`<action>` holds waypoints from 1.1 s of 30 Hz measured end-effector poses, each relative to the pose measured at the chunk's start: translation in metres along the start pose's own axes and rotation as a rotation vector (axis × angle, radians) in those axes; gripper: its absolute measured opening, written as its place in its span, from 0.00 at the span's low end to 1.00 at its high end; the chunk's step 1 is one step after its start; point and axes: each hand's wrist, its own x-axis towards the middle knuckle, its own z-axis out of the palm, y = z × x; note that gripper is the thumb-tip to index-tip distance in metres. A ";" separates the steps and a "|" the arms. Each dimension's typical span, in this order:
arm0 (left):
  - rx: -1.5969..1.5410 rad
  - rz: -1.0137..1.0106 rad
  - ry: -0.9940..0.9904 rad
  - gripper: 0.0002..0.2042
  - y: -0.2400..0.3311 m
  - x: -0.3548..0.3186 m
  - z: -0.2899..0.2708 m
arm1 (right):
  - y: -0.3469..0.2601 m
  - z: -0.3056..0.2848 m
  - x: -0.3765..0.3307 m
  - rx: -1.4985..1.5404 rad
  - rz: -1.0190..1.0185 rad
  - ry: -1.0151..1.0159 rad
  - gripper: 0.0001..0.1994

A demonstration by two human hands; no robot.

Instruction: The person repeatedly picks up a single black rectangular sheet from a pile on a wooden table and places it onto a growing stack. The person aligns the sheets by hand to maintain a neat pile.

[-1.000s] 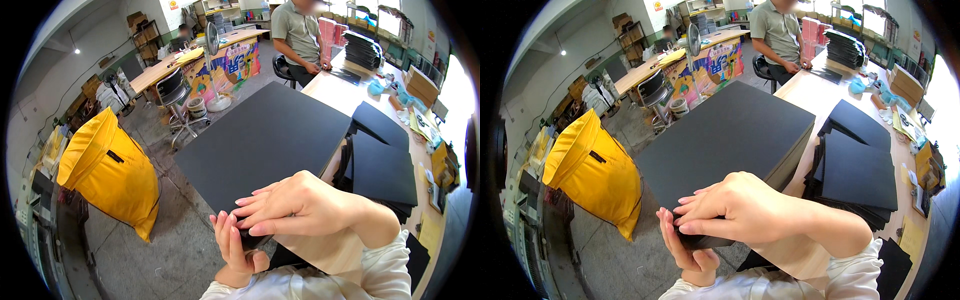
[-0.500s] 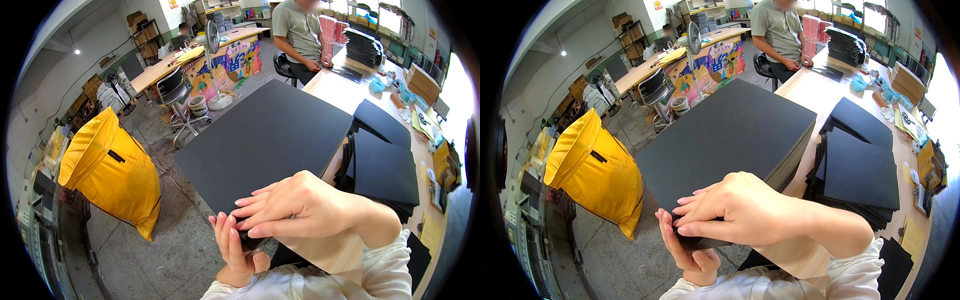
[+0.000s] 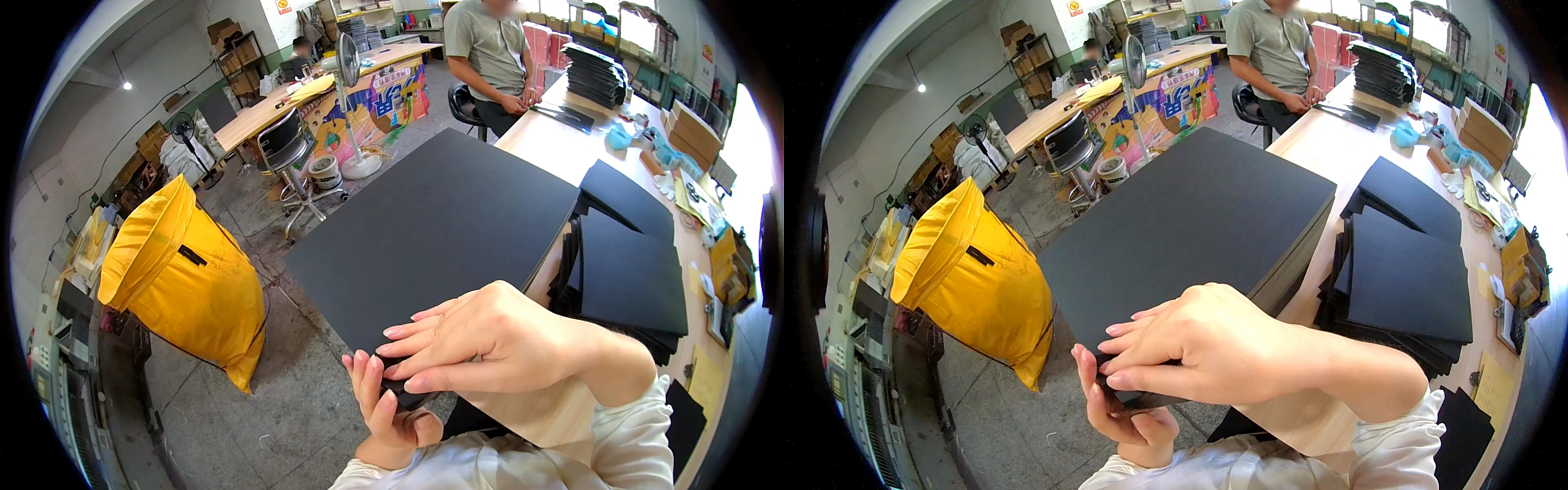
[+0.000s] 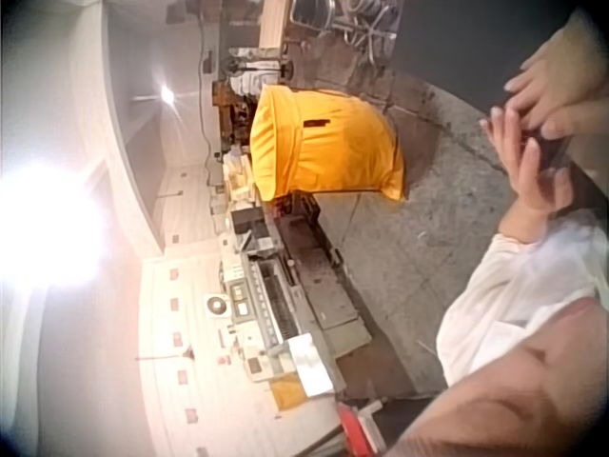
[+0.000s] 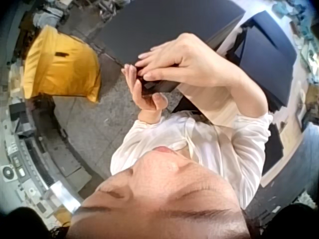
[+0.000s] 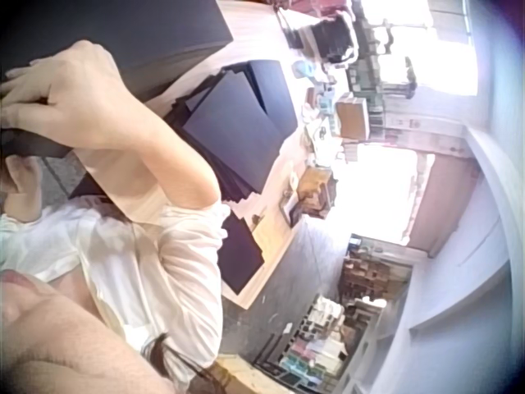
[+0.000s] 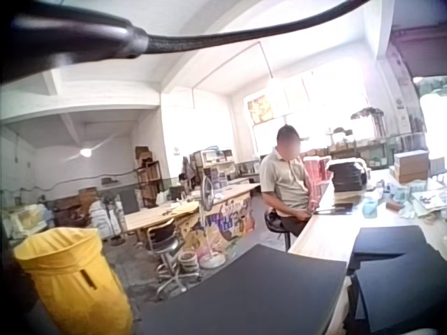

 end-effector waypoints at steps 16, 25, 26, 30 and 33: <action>-0.027 -0.017 0.058 0.20 0.000 -0.003 0.005 | 0.008 0.003 -0.001 -0.084 -0.061 0.045 0.11; -0.039 -0.015 0.041 0.21 -0.001 -0.004 0.004 | 0.003 0.001 -0.001 -0.038 -0.024 0.021 0.11; -0.039 -0.021 0.034 0.21 0.000 -0.004 0.003 | 0.004 0.001 -0.001 -0.037 -0.027 0.021 0.11; -0.049 -0.025 0.042 0.22 0.000 -0.005 0.004 | 0.003 0.001 -0.001 -0.039 -0.028 0.021 0.11; -0.037 -0.021 0.036 0.21 0.000 -0.004 0.003 | 0.003 0.001 -0.001 -0.039 -0.027 0.018 0.11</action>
